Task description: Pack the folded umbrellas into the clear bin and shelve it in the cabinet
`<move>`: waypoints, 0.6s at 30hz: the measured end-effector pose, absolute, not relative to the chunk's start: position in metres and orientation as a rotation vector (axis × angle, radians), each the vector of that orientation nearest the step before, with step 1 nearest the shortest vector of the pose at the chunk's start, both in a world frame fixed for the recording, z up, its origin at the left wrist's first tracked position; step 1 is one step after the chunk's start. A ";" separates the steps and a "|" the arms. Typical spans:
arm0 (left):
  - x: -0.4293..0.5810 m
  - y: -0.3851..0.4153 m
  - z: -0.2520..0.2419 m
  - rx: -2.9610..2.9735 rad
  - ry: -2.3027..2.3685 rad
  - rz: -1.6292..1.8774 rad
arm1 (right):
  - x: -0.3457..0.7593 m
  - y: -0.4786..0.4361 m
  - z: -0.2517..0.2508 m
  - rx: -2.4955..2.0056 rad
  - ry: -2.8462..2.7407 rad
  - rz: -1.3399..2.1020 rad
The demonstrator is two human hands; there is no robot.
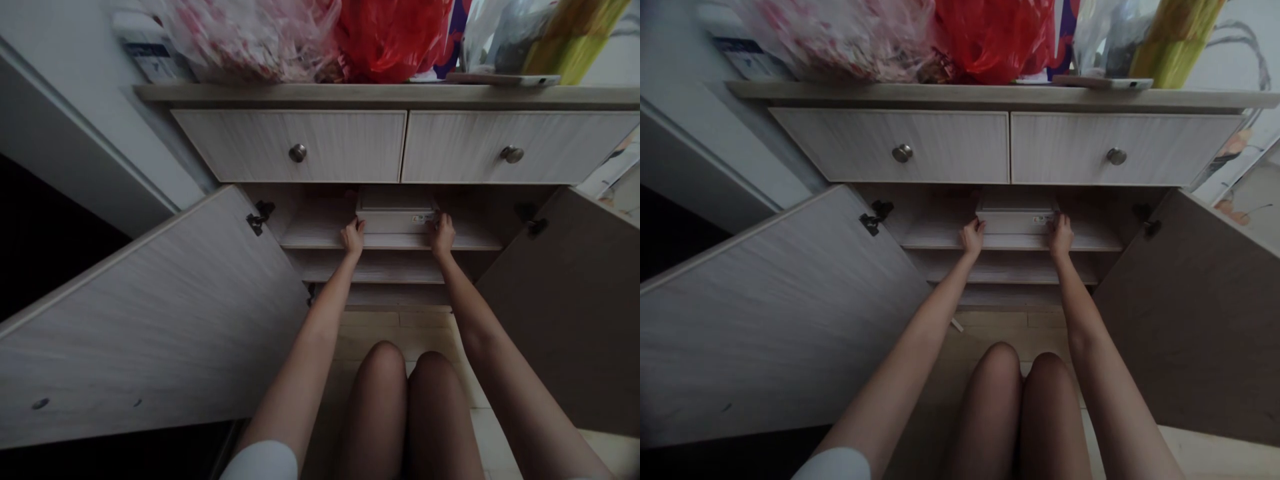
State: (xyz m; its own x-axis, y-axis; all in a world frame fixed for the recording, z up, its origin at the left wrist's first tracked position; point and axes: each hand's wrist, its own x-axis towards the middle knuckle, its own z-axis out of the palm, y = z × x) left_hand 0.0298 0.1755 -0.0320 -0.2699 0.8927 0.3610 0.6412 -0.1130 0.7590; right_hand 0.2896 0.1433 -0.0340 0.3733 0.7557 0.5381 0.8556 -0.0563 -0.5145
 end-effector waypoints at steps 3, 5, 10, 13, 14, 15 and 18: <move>0.029 0.182 -0.029 1.773 1.936 1.261 | 0.290 0.149 -0.032 -1.857 -1.425 -0.160; 0.028 0.186 -0.028 1.801 1.935 1.242 | 0.291 0.152 -0.032 -1.880 -1.426 -0.162; 0.027 0.196 -0.029 1.830 1.937 1.215 | 0.290 0.160 -0.029 -1.920 -1.415 -0.166; 0.027 0.202 -0.028 1.852 1.969 1.178 | 0.289 0.163 -0.025 -1.941 -1.426 -0.146; 0.028 0.204 -0.028 1.862 1.972 1.172 | 0.289 0.163 -0.023 -1.947 -1.430 -0.137; 0.028 0.206 -0.028 1.869 1.974 1.170 | 0.288 0.163 -0.022 -1.953 -1.431 -0.131; 0.028 0.211 -0.028 1.878 1.977 1.165 | 0.287 0.164 -0.018 -1.981 -1.432 -0.136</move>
State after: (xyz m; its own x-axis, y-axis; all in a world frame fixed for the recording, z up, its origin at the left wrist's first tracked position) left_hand 0.0275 0.2109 -0.0275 -0.1886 0.9068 0.3769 0.7690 -0.1023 0.6310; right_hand 0.2874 0.1644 -0.0179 0.3890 0.8020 0.4532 0.8729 -0.1636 -0.4597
